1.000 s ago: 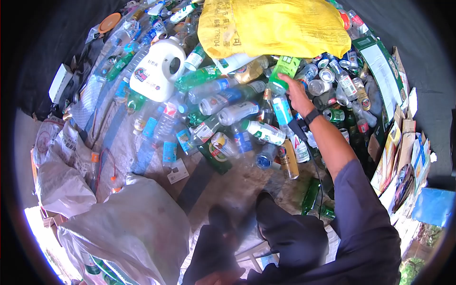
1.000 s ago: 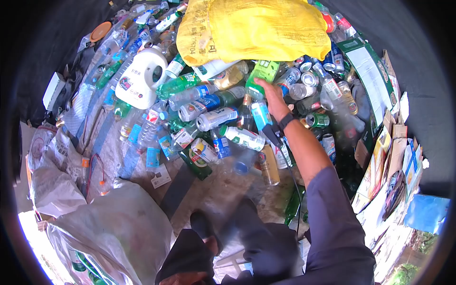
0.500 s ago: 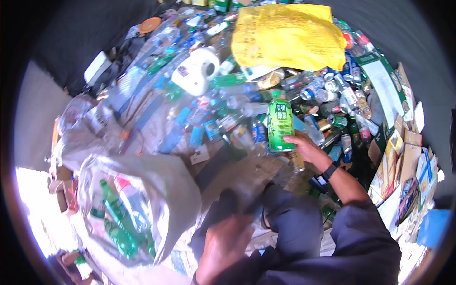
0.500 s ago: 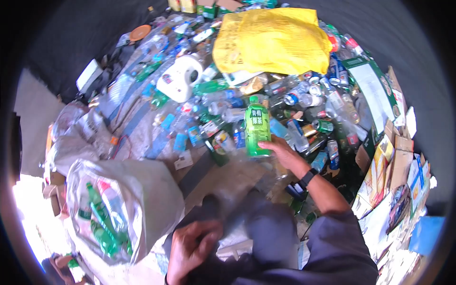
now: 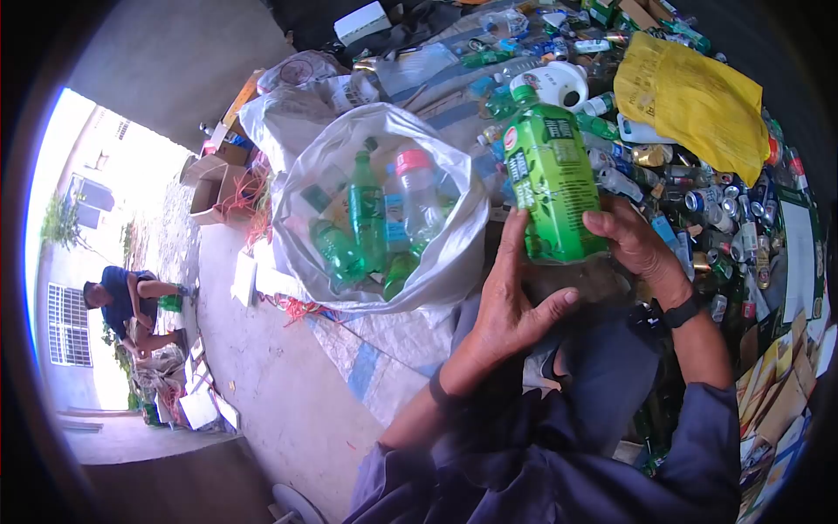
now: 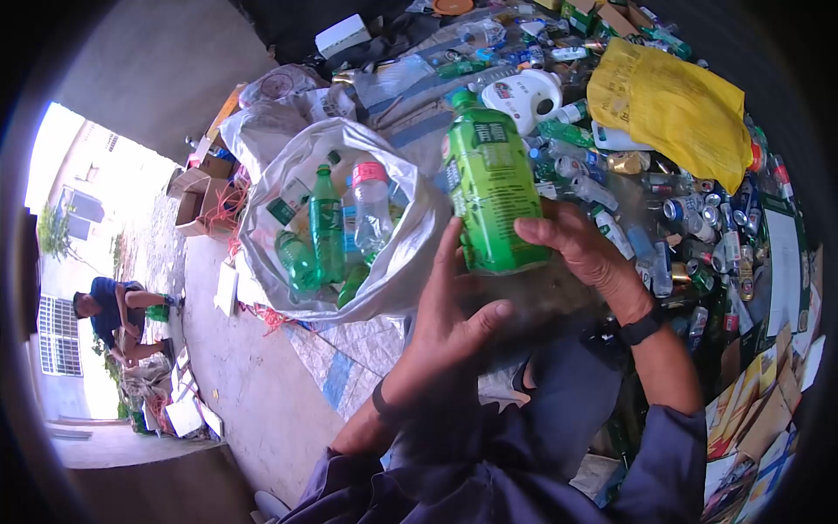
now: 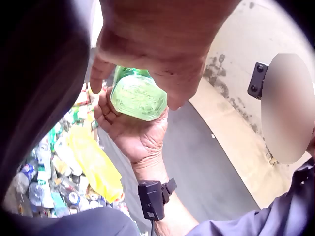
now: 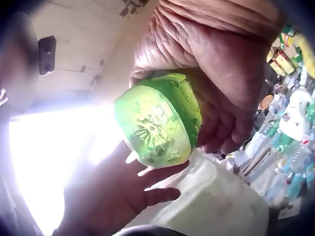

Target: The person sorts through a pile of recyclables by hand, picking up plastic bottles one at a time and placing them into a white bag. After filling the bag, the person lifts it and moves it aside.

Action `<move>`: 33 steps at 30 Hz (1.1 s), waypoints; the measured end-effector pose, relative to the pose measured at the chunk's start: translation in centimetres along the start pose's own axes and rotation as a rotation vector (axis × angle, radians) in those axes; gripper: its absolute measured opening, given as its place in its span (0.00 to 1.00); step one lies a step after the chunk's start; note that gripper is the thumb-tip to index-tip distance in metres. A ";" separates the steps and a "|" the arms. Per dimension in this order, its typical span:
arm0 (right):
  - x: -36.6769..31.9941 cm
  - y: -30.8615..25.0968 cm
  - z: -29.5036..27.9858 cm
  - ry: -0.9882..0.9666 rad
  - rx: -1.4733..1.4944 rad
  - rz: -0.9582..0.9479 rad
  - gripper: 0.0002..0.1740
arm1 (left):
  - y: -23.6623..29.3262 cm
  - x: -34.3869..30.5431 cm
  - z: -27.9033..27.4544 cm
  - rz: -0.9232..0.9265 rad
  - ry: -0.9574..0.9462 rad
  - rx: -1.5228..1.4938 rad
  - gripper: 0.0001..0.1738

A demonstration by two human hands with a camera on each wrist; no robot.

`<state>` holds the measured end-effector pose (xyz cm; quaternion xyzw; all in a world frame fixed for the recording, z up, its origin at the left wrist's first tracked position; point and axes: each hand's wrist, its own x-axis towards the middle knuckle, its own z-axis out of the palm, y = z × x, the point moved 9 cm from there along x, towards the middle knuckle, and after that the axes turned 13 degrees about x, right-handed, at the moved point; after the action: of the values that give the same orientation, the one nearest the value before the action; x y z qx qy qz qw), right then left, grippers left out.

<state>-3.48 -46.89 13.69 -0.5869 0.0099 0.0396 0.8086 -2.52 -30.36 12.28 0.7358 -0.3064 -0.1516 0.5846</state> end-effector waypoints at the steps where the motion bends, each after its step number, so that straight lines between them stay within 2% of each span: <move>1: 0.7 0.0 1.6 -0.013 0.001 -0.002 0.35 | 0.4 -0.4 -0.6 0.018 0.058 -0.187 0.63; 3: 2.1 0.4 5.3 -0.120 0.023 0.018 0.32 | 0.9 -1.4 -3.5 0.087 0.186 -0.081 0.63; 5: 4.2 1.2 8.6 -0.223 0.056 0.012 0.30 | 0.6 -2.6 -7.2 0.092 0.371 0.140 0.58; 6: 5.3 1.1 10.4 -0.271 0.040 -0.044 0.31 | 1.1 -2.8 -8.5 0.160 0.364 0.229 0.55; 7: 6.8 1.8 11.4 -0.274 0.040 -0.046 0.31 | 1.3 -3.2 -10.4 0.171 0.472 0.332 0.53; 10: 10.2 3.9 14.4 -0.301 -0.127 -0.048 0.30 | 1.3 -4.3 -14.9 0.077 0.644 0.776 0.48; 11: 10.8 4.0 14.7 -0.216 -0.420 -0.092 0.28 | 0.8 -4.5 -16.0 0.048 0.669 0.930 0.47; 12: 11.3 3.9 14.7 -0.125 -0.712 -0.137 0.26 | 0.2 -4.7 -16.7 0.049 0.673 0.932 0.47; 13: 11.2 4.6 14.8 -0.127 -0.712 -0.140 0.26 | -0.6 -5.2 -17.6 0.015 0.706 0.971 0.43; 14: 10.4 3.7 14.6 -0.024 -0.691 -0.353 0.24 | -1.1 -5.8 -18.3 -0.021 0.738 1.011 0.40; 15: 9.2 2.8 14.2 0.080 -0.663 -0.565 0.22 | -1.4 -6.2 -18.7 -0.023 0.741 1.013 0.40; 17: 8.4 3.6 13.0 0.148 -0.596 -0.573 0.21 | -1.4 -5.8 -18.2 0.007 0.618 1.161 0.34; 18: 7.9 3.6 11.9 0.191 -0.537 -0.562 0.21 | -0.8 -5.8 -17.6 -0.002 0.624 1.262 0.32; 19: 7.5 3.6 10.7 0.234 -0.478 -0.551 0.20 | -0.5 -5.6 -17.5 -0.002 0.622 1.263 0.32; 21: 7.2 4.4 9.1 0.290 -0.555 -0.539 0.23 | -0.7 -4.6 -16.4 0.030 0.477 1.271 0.34; 23: 6.3 4.2 7.4 0.461 -0.611 -0.619 0.28 | -1.1 -3.8 -16.2 0.036 0.447 1.238 0.35; 24: 6.5 4.7 7.0 0.464 -0.615 -0.608 0.33 | -1.2 -3.2 -16.2 0.033 0.429 1.230 0.36; 27: 7.1 5.8 6.8 0.446 -0.592 -0.606 0.35 | -1.9 -1.8 -16.6 0.026 0.365 1.192 0.38; 28: 7.7 7.2 6.2 0.454 -0.523 -0.567 0.38 | -1.9 -1.4 -16.5 0.046 0.371 1.220 0.38; 32: 9.1 10.0 4.3 0.490 -0.356 -0.416 0.41 | -2.3 -0.8 -16.2 0.084 0.371 1.295 0.38; 33: 9.0 10.2 4.5 0.475 -0.362 -0.443 0.37 | -2.4 -0.6 -15.9 0.094 0.381 1.295 0.37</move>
<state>4.53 -38.98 4.84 -0.7012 0.0629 -0.2729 0.6556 6.89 -17.51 14.25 0.9374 -0.2586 0.2207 0.0753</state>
